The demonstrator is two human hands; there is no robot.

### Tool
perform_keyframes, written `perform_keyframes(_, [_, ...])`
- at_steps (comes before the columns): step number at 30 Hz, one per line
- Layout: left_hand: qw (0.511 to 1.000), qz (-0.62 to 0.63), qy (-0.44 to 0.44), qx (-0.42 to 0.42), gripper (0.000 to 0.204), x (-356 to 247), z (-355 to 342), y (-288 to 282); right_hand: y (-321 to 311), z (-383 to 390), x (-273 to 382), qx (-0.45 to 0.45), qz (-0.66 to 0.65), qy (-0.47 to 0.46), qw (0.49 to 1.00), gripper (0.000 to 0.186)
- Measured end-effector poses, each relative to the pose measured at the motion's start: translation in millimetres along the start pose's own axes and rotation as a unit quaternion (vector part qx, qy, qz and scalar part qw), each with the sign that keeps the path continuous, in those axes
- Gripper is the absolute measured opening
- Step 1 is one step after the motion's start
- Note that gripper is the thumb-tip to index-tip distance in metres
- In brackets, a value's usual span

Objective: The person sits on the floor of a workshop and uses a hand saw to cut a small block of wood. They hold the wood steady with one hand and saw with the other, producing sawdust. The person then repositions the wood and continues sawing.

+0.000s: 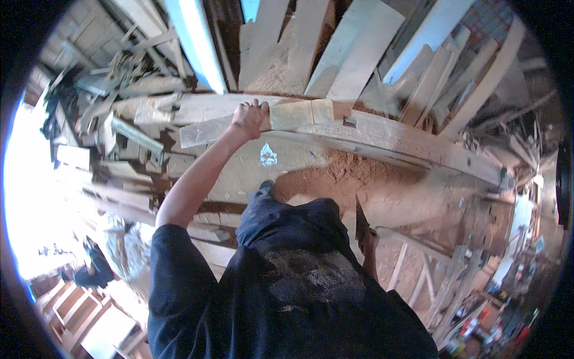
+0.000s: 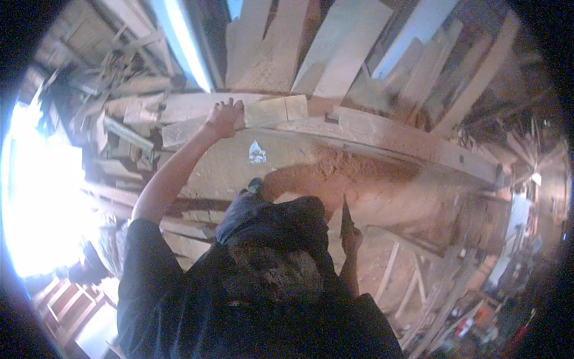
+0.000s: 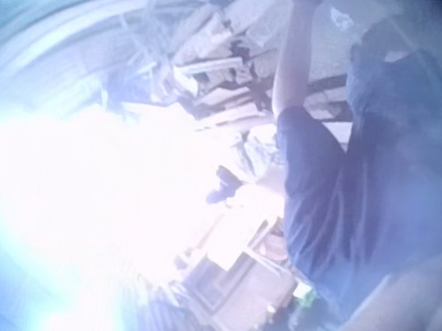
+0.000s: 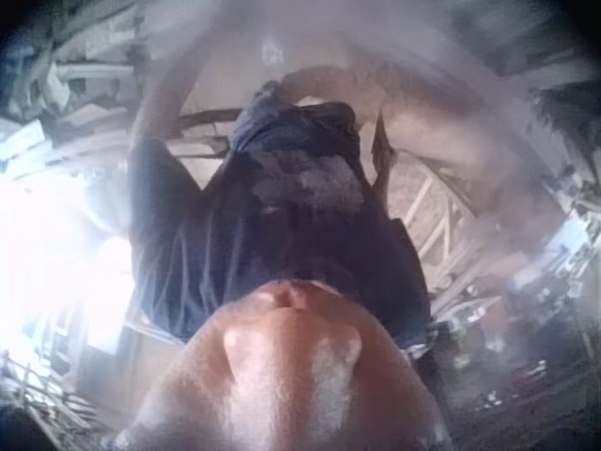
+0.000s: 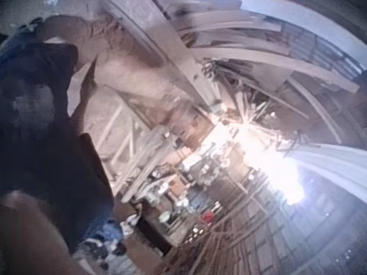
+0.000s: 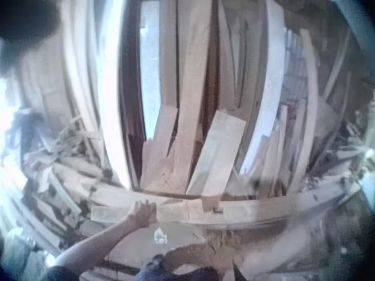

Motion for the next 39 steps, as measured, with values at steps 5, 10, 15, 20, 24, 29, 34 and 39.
perform_keyframes(5, [0.996,0.030,0.067,0.046,0.080,-23.8,-93.2,7.4,16.9,61.8,-41.3,-0.077,0.042,-0.008,0.996,0.033])
perform_keyframes(10, [0.994,0.049,0.091,0.021,0.098,-38.9,-154.6,61.1,67.6,103.9,-54.2,-0.086,-0.189,0.069,0.976,0.027])
perform_keyframes(15, [0.988,0.003,0.115,0.101,0.098,-63.2,-164.2,102.1,79.5,99.7,-38.9,-0.144,-0.043,0.035,0.988,0.032])
perform_keyframes(20, [0.988,0.054,0.139,0.036,0.090,-69.4,-145.1,84.7,77.9,77.7,-51.7,-0.105,0.027,0.139,0.984,0.026])
perform_keyframes(24, [0.984,0.069,0.156,-0.050,0.084,-68.8,-137.1,80.3,83.6,58.7,-62.6,-0.103,-0.001,0.189,0.977,0.017])
perform_keyframes(29, [0.973,0.073,0.202,-0.081,0.080,-81.6,-142.2,75.7,68.3,47.7,-97.0,-0.049,-0.083,0.358,0.929,0.013])
perform_keyframes(34, [0.963,0.066,0.233,-0.114,0.083,-75.5,-141.0,66.1,94.3,70.5,-96.7,-0.065,-0.114,0.335,0.933,0.016])
perform_keyframes(39, [0.955,0.041,0.260,-0.133,0.087,-70.5,-167.0,107.3,128.1,141.5,-94.6,-0.127,-0.197,0.268,0.935,0.015])
Point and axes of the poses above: each hand's wrist, its own z-axis away from the middle knuckle, its own y-axis out of the palm, x = y × z, the point moved 7 cm from there along -z, towards the middle knuckle, and after that the axes turned 6 degrees about y, right-handed, at the moved point
